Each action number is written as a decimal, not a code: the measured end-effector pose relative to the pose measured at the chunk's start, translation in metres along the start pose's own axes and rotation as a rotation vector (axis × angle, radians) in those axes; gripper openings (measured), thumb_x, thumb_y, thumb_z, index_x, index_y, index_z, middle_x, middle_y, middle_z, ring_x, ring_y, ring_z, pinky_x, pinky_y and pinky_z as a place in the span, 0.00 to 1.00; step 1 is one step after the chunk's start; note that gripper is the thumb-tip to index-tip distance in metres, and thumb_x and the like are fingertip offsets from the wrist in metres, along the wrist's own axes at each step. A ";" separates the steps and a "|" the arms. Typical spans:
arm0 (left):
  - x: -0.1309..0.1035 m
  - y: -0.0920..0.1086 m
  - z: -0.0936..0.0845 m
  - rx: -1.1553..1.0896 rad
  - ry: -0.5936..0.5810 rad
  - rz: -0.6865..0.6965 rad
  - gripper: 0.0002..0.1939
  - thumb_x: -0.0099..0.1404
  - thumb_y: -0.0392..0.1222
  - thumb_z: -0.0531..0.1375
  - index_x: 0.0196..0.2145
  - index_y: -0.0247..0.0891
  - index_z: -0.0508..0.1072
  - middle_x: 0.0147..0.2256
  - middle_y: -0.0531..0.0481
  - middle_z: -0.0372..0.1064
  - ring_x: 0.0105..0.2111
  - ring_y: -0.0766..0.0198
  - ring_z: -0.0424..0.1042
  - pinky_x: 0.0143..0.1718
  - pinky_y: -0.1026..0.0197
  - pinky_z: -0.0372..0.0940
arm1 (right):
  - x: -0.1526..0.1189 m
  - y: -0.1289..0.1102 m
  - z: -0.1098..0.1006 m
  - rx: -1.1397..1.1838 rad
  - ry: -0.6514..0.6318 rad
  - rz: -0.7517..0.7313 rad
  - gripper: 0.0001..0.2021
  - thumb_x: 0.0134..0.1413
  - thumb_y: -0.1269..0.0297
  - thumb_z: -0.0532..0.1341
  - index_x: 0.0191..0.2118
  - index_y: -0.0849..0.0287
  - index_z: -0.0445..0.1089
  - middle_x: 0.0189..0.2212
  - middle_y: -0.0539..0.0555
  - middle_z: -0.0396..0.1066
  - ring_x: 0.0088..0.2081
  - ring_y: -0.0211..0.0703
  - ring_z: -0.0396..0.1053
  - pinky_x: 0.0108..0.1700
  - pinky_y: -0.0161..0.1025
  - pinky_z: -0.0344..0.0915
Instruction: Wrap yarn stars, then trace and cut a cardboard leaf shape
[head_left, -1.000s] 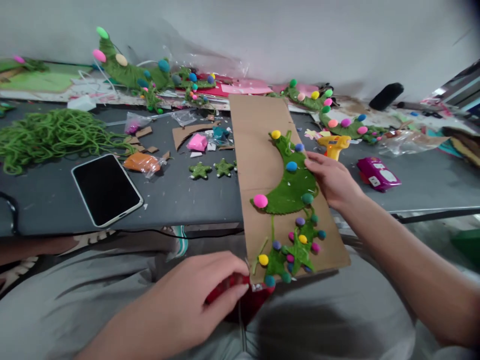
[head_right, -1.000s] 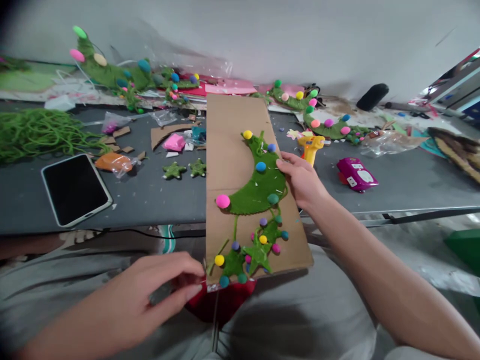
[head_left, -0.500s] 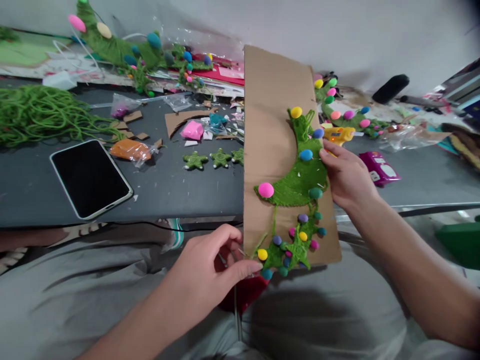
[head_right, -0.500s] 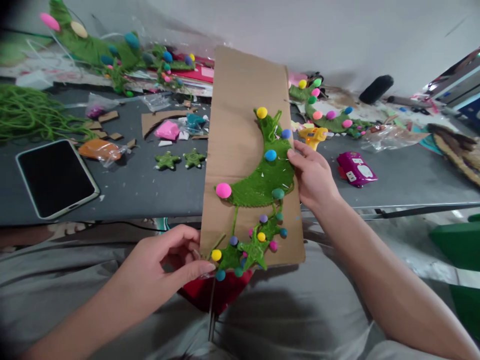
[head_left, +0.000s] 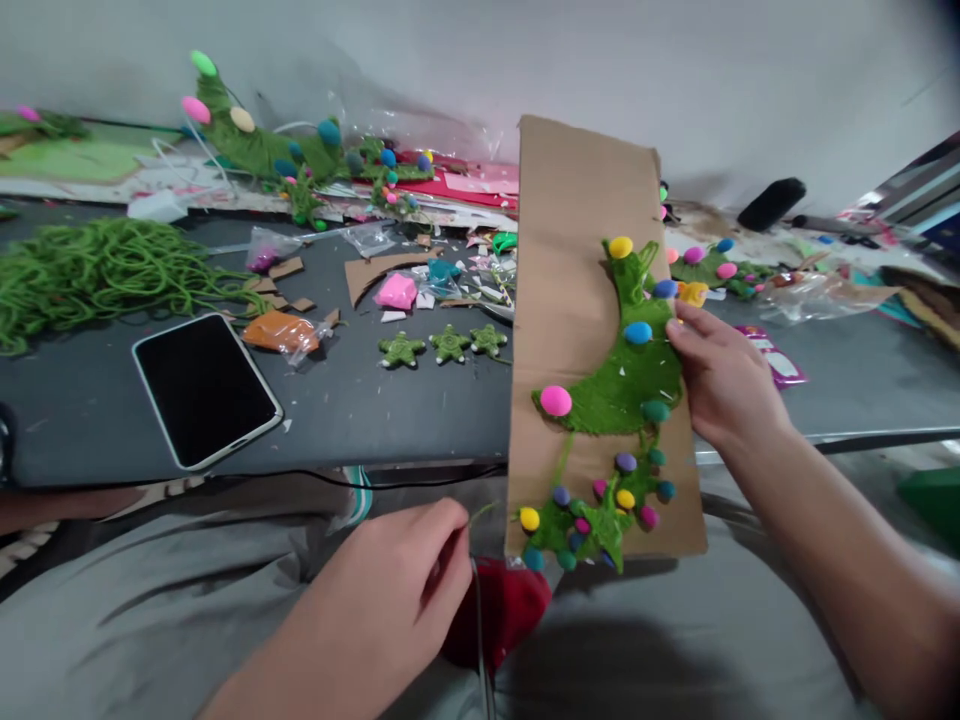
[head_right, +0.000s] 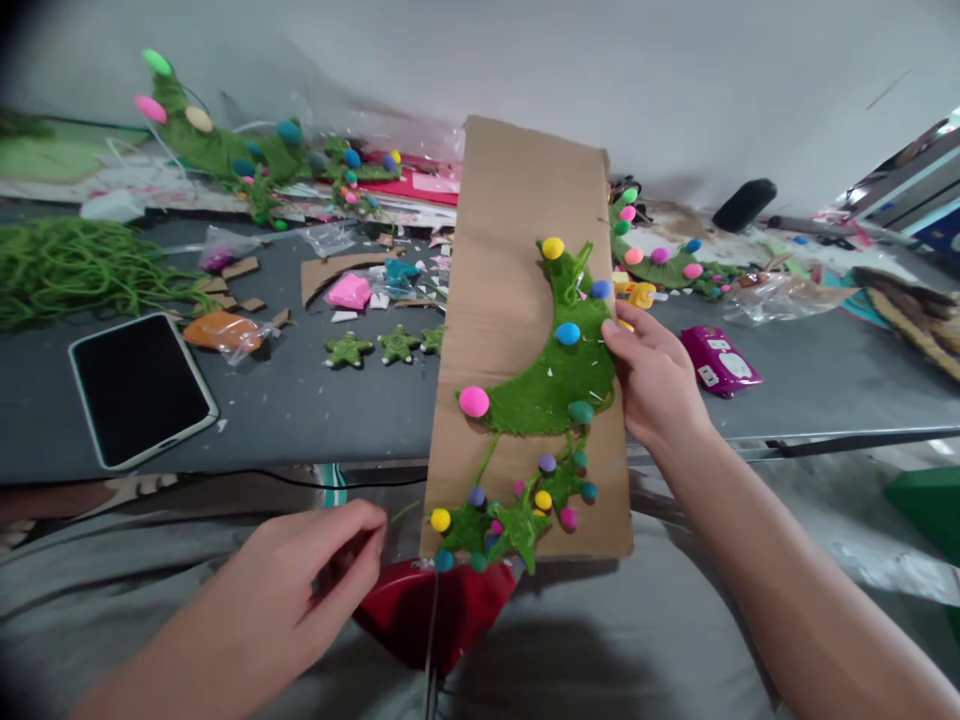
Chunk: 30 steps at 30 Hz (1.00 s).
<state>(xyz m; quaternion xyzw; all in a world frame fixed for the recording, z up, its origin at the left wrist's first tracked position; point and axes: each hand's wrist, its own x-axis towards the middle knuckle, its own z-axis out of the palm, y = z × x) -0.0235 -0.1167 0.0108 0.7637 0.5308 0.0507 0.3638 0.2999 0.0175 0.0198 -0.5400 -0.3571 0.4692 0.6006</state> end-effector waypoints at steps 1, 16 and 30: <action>0.000 -0.002 0.000 0.080 -0.076 -0.027 0.12 0.73 0.38 0.50 0.36 0.42 0.72 0.32 0.49 0.77 0.32 0.59 0.78 0.33 0.60 0.65 | -0.001 -0.002 -0.002 -0.001 0.008 0.000 0.19 0.46 0.70 0.71 0.47 0.57 0.77 0.39 0.53 0.81 0.45 0.50 0.80 0.49 0.46 0.77; 0.013 0.003 -0.007 0.300 -0.110 -0.053 0.21 0.74 0.38 0.46 0.37 0.41 0.79 0.38 0.43 0.79 0.37 0.42 0.81 0.36 0.42 0.74 | -0.016 -0.020 -0.028 -0.196 0.139 -0.097 0.21 0.43 0.68 0.73 0.48 0.53 0.80 0.38 0.54 0.83 0.30 0.44 0.80 0.29 0.32 0.78; 0.033 0.039 -0.020 -0.749 0.019 0.167 0.18 0.71 0.36 0.57 0.57 0.46 0.71 0.50 0.50 0.76 0.44 0.64 0.77 0.44 0.63 0.72 | -0.011 -0.029 -0.021 -0.091 0.158 -0.275 0.17 0.48 0.69 0.70 0.47 0.57 0.81 0.39 0.56 0.82 0.43 0.52 0.81 0.46 0.47 0.79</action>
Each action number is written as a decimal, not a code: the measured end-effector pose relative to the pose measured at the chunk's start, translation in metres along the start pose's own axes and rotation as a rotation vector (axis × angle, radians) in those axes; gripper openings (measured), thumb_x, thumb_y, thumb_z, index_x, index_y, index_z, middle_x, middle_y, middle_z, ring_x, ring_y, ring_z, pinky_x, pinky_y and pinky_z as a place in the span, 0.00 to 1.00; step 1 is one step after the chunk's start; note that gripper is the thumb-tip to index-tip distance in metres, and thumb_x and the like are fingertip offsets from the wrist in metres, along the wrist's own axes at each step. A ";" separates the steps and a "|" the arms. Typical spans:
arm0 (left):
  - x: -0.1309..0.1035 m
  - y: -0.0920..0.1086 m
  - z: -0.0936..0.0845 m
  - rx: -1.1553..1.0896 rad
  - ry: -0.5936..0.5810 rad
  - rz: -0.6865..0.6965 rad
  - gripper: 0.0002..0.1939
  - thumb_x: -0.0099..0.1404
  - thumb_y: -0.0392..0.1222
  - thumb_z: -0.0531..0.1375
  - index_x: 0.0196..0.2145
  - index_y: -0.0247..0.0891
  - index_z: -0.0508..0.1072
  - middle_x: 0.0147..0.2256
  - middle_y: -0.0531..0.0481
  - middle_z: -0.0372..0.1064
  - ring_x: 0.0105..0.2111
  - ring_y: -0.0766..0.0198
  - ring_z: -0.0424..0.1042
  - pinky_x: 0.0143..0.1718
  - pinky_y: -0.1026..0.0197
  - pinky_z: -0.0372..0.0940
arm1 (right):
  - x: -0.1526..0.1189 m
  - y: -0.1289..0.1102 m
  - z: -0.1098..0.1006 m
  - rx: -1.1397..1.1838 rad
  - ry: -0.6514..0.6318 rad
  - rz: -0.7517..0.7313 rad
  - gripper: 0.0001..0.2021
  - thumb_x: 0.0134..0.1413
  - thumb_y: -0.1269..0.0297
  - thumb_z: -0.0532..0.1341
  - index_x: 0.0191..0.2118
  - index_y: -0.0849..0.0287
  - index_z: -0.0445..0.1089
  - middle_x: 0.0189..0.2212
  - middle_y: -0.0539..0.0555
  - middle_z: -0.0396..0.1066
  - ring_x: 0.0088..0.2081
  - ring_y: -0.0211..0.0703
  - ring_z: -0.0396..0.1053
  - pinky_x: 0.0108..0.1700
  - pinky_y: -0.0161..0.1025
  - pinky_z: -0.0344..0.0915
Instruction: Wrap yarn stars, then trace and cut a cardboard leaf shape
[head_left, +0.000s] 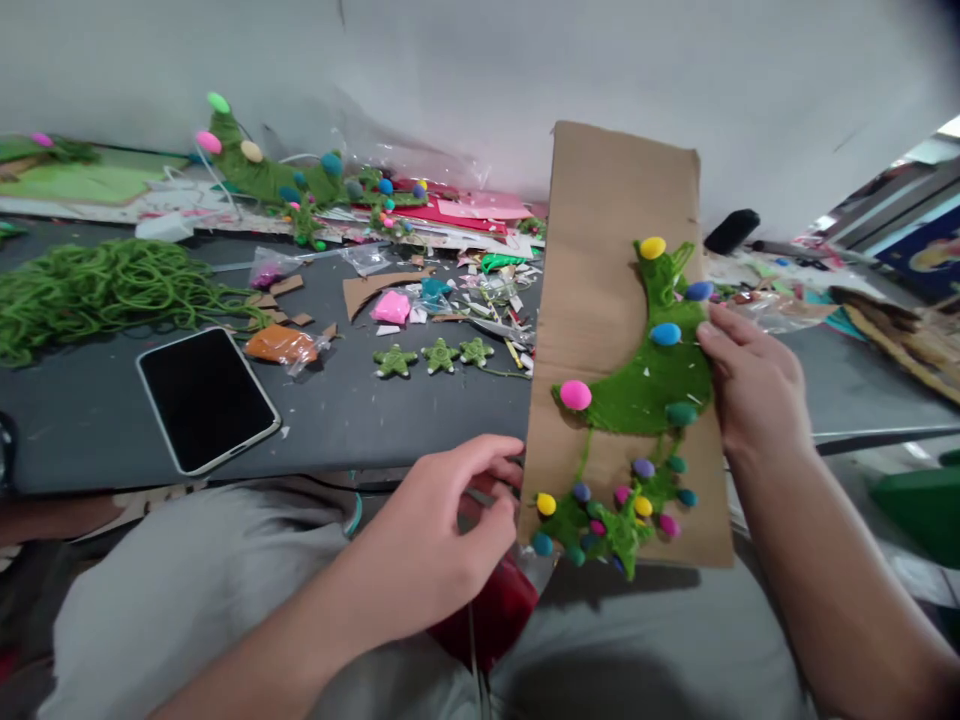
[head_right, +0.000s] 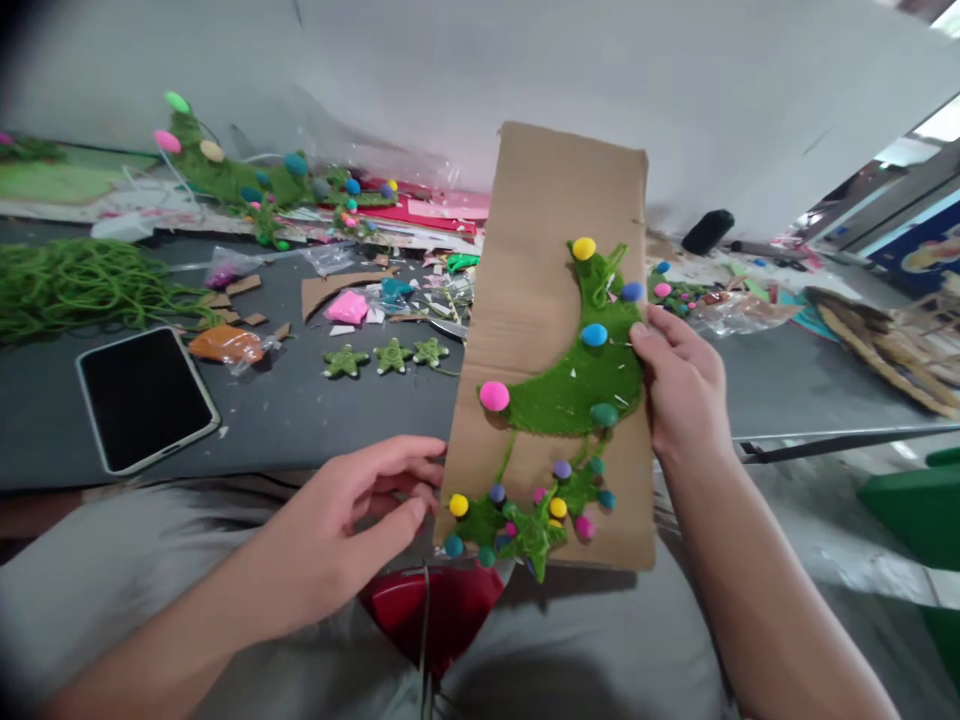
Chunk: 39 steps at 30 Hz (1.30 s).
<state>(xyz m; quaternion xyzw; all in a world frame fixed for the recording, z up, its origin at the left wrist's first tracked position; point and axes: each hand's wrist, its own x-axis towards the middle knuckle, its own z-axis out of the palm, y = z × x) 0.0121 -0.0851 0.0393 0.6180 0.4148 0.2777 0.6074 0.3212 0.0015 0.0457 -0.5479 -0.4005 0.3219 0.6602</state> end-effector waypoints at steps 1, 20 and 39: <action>0.000 -0.001 0.000 -0.007 -0.001 0.013 0.19 0.70 0.36 0.59 0.57 0.46 0.71 0.49 0.50 0.76 0.43 0.65 0.77 0.44 0.63 0.73 | 0.000 0.001 0.001 0.009 -0.008 0.006 0.17 0.48 0.69 0.70 0.47 0.58 0.81 0.40 0.56 0.82 0.44 0.52 0.80 0.48 0.47 0.79; 0.003 -0.012 0.004 0.313 0.255 0.147 0.06 0.69 0.34 0.61 0.34 0.41 0.75 0.40 0.55 0.75 0.38 0.69 0.73 0.40 0.68 0.66 | 0.003 0.007 0.014 0.084 -0.114 -0.004 0.18 0.52 0.69 0.70 0.51 0.57 0.79 0.43 0.55 0.82 0.47 0.50 0.79 0.50 0.46 0.78; -0.027 -0.047 -0.021 0.816 -0.040 -0.203 0.16 0.70 0.31 0.48 0.35 0.41 0.74 0.37 0.48 0.75 0.36 0.59 0.76 0.38 0.60 0.66 | 0.011 0.007 0.000 0.016 -0.074 0.010 0.18 0.50 0.70 0.69 0.49 0.58 0.80 0.42 0.57 0.82 0.51 0.56 0.77 0.51 0.52 0.77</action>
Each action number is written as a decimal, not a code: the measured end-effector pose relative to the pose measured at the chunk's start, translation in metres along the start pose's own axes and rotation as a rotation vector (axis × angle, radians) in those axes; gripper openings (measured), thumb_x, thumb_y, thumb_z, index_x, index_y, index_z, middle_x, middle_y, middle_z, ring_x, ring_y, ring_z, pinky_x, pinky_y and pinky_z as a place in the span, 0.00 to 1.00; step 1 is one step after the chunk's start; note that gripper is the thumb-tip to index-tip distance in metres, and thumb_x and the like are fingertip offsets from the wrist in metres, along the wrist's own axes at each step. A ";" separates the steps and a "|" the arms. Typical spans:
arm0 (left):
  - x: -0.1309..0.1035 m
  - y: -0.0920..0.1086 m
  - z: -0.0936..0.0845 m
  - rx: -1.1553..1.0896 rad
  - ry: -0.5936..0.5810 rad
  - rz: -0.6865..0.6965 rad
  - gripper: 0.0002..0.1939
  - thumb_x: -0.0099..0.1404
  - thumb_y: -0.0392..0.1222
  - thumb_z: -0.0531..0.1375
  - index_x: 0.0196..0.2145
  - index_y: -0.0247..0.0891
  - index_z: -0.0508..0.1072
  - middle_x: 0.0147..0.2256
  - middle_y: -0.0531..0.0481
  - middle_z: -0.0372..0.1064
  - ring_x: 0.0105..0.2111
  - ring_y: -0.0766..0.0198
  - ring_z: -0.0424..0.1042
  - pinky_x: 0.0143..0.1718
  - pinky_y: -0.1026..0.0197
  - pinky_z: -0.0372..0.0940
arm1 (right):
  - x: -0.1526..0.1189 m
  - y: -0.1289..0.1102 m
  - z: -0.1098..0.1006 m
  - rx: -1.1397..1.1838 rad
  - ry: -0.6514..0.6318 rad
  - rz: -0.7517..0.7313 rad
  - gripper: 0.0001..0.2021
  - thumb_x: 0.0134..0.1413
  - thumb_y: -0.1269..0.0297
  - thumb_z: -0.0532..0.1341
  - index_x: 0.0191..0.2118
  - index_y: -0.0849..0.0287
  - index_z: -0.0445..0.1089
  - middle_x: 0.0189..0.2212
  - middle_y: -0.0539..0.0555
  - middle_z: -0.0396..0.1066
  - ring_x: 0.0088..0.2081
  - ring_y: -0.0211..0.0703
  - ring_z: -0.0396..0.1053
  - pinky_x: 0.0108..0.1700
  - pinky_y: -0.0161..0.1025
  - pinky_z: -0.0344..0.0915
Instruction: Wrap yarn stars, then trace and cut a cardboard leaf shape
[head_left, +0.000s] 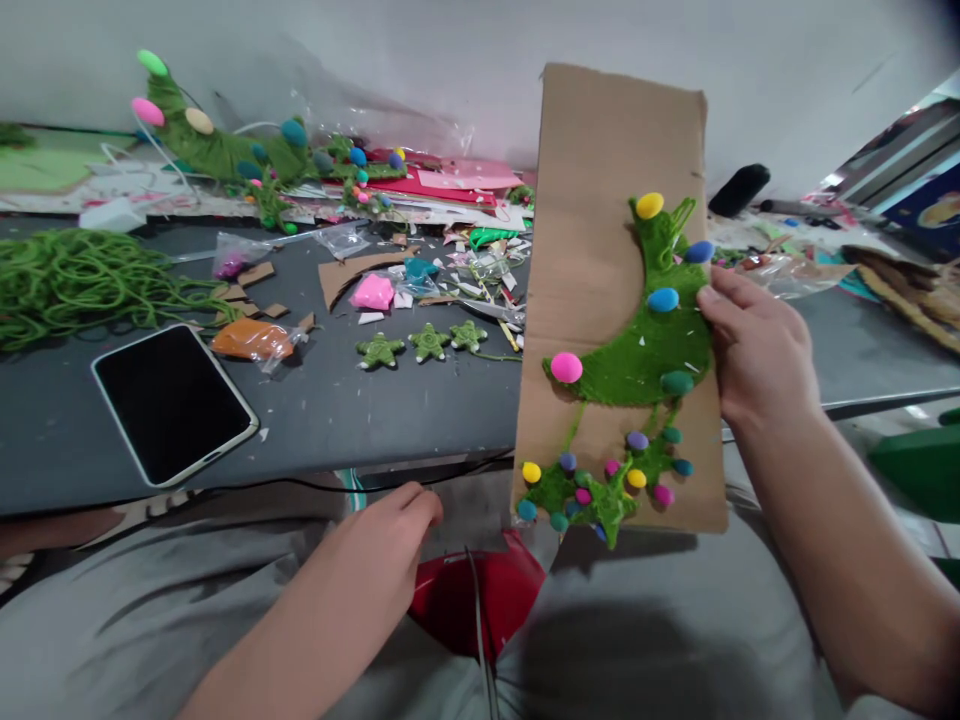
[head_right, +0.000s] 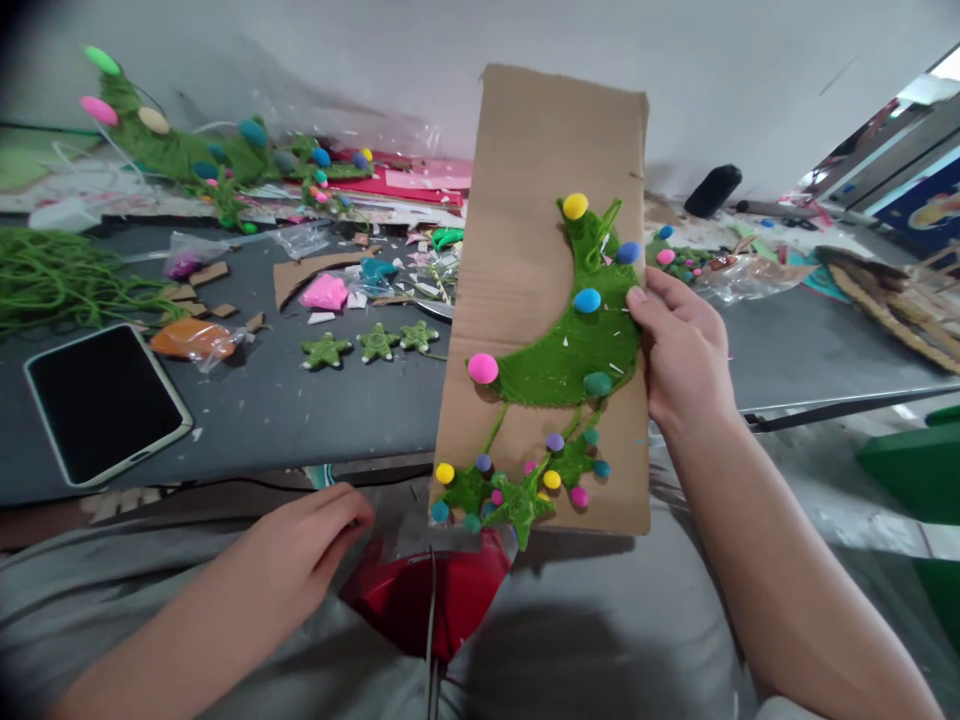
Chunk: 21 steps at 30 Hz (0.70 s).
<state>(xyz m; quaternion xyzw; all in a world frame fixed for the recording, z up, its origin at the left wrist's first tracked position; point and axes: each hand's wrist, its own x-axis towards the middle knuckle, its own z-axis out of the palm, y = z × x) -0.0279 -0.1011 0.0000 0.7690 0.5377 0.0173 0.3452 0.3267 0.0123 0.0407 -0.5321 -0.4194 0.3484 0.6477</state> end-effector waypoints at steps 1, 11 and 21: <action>-0.001 -0.001 0.001 0.043 0.003 -0.008 0.17 0.70 0.32 0.48 0.37 0.42 0.75 0.38 0.47 0.76 0.37 0.59 0.77 0.38 0.60 0.67 | 0.000 -0.001 -0.002 -0.012 0.000 0.006 0.18 0.49 0.70 0.69 0.48 0.57 0.81 0.43 0.57 0.82 0.52 0.57 0.77 0.51 0.52 0.77; -0.001 0.013 0.005 0.023 0.153 0.091 0.22 0.74 0.37 0.47 0.63 0.47 0.65 0.61 0.45 0.68 0.45 0.54 0.78 0.46 0.52 0.71 | -0.003 -0.010 -0.025 -0.147 0.081 -0.033 0.16 0.45 0.66 0.72 0.43 0.47 0.83 0.52 0.55 0.79 0.54 0.61 0.76 0.49 0.59 0.78; 0.017 0.013 -0.039 -0.472 0.495 0.018 0.19 0.73 0.51 0.57 0.59 0.46 0.67 0.57 0.46 0.70 0.54 0.57 0.73 0.52 0.55 0.72 | -0.044 0.027 0.050 0.099 -0.212 0.432 0.19 0.47 0.65 0.73 0.47 0.52 0.75 0.37 0.50 0.82 0.33 0.47 0.81 0.39 0.45 0.80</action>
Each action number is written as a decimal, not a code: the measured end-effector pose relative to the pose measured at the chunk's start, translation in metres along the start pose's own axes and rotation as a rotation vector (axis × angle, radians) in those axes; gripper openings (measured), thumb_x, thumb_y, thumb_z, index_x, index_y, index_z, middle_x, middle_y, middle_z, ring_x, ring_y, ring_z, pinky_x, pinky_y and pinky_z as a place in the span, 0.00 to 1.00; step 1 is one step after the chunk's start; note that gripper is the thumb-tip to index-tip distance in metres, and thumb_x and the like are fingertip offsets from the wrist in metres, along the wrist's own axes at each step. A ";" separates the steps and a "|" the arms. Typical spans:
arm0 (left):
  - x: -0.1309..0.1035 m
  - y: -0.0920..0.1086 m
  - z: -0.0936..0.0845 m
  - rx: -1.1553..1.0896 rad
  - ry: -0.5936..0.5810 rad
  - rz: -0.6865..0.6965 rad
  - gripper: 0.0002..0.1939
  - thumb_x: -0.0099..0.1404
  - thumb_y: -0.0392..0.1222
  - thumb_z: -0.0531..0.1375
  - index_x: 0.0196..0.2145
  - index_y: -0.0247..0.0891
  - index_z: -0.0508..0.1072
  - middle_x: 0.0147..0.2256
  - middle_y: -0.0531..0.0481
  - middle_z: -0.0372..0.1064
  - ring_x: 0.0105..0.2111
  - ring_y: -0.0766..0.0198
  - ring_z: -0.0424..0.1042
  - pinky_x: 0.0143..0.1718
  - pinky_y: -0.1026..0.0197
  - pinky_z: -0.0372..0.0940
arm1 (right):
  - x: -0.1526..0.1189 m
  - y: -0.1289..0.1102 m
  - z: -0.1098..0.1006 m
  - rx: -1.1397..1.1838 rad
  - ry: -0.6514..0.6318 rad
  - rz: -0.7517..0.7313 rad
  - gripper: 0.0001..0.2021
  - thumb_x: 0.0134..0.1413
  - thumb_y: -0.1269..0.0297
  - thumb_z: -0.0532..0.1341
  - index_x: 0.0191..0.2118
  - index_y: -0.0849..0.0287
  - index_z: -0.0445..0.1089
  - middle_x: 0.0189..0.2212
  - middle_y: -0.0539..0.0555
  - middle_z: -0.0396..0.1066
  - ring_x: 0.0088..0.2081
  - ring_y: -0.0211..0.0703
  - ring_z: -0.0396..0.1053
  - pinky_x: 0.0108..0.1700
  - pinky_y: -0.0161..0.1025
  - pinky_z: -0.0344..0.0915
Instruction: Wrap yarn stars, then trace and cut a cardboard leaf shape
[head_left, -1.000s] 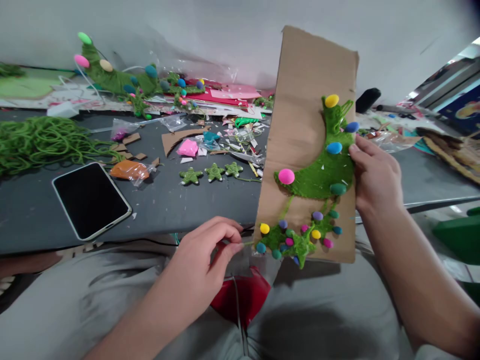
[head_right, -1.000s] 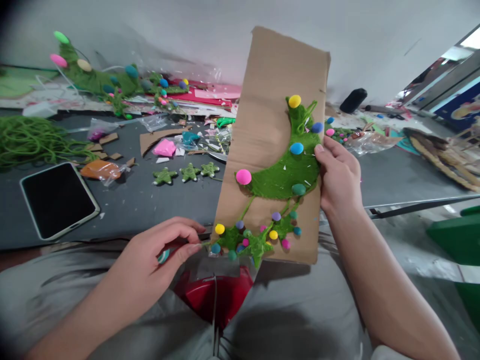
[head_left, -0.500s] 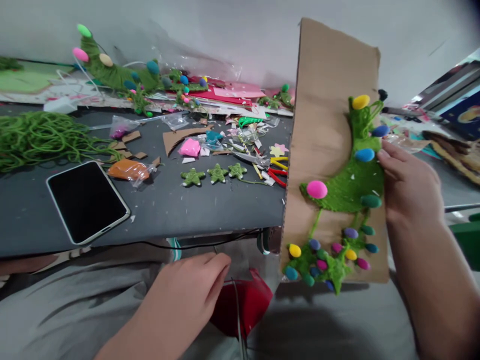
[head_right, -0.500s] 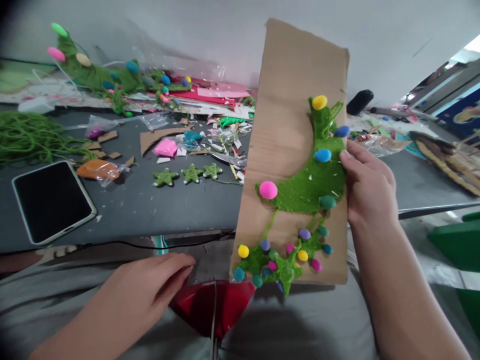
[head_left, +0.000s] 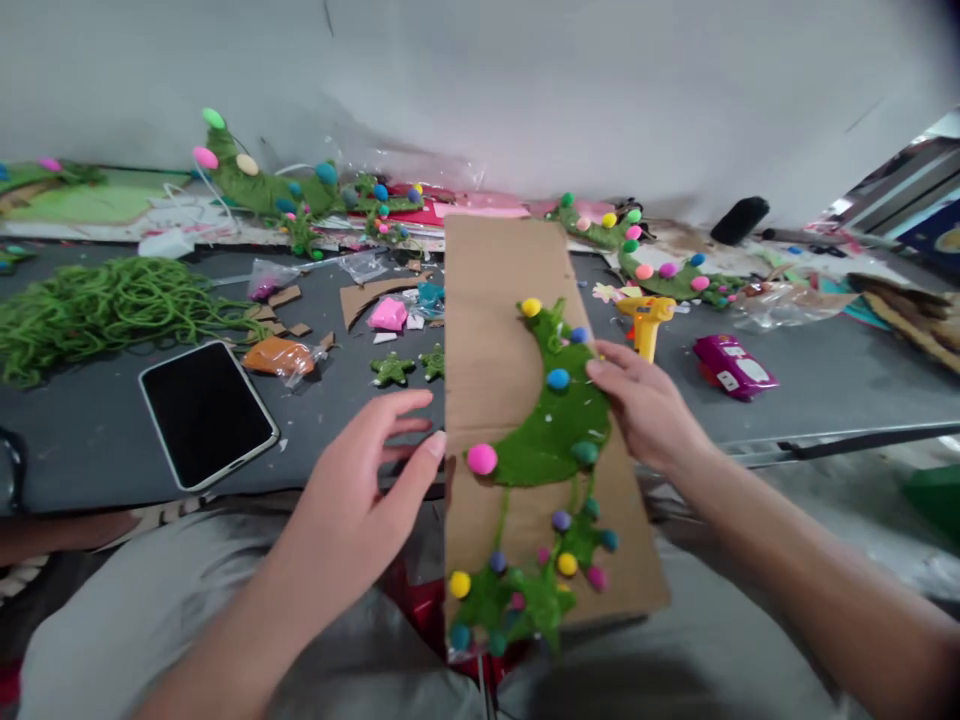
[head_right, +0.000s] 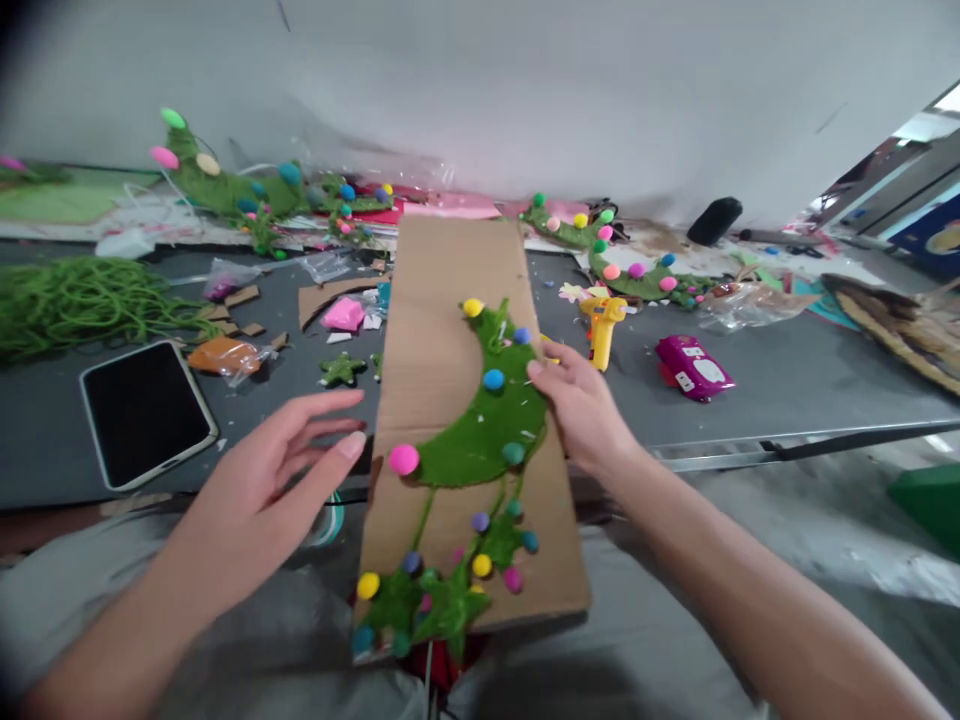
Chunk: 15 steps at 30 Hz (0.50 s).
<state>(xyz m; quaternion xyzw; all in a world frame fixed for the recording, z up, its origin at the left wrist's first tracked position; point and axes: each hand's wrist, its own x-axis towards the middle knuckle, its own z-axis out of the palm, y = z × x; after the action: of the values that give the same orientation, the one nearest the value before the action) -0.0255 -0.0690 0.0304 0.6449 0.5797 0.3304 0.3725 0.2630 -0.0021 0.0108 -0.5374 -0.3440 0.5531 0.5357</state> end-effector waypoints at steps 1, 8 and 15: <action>0.004 0.000 -0.004 0.069 0.045 0.065 0.17 0.73 0.49 0.57 0.57 0.44 0.68 0.58 0.46 0.69 0.56 0.56 0.72 0.53 0.55 0.70 | -0.003 0.005 0.007 0.016 -0.052 0.039 0.18 0.48 0.65 0.72 0.47 0.52 0.73 0.38 0.50 0.82 0.34 0.46 0.81 0.39 0.45 0.80; 0.031 0.015 -0.023 0.520 -0.148 0.430 0.15 0.76 0.42 0.51 0.55 0.44 0.71 0.62 0.47 0.66 0.59 0.55 0.69 0.62 0.48 0.63 | -0.019 0.022 0.041 0.124 -0.263 0.163 0.17 0.55 0.64 0.70 0.48 0.52 0.66 0.41 0.51 0.81 0.35 0.45 0.80 0.40 0.44 0.77; 0.062 -0.005 -0.046 0.233 0.360 0.101 0.27 0.67 0.54 0.64 0.61 0.45 0.68 0.62 0.43 0.66 0.61 0.43 0.68 0.63 0.38 0.65 | -0.006 0.015 0.078 0.168 -0.292 0.147 0.14 0.60 0.71 0.63 0.49 0.56 0.61 0.39 0.51 0.80 0.34 0.42 0.78 0.40 0.42 0.74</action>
<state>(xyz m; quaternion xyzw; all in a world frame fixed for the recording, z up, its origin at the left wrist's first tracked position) -0.0608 -0.0030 0.0486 0.6424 0.6380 0.3895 0.1688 0.1837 0.0047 0.0125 -0.4284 -0.3303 0.6897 0.4813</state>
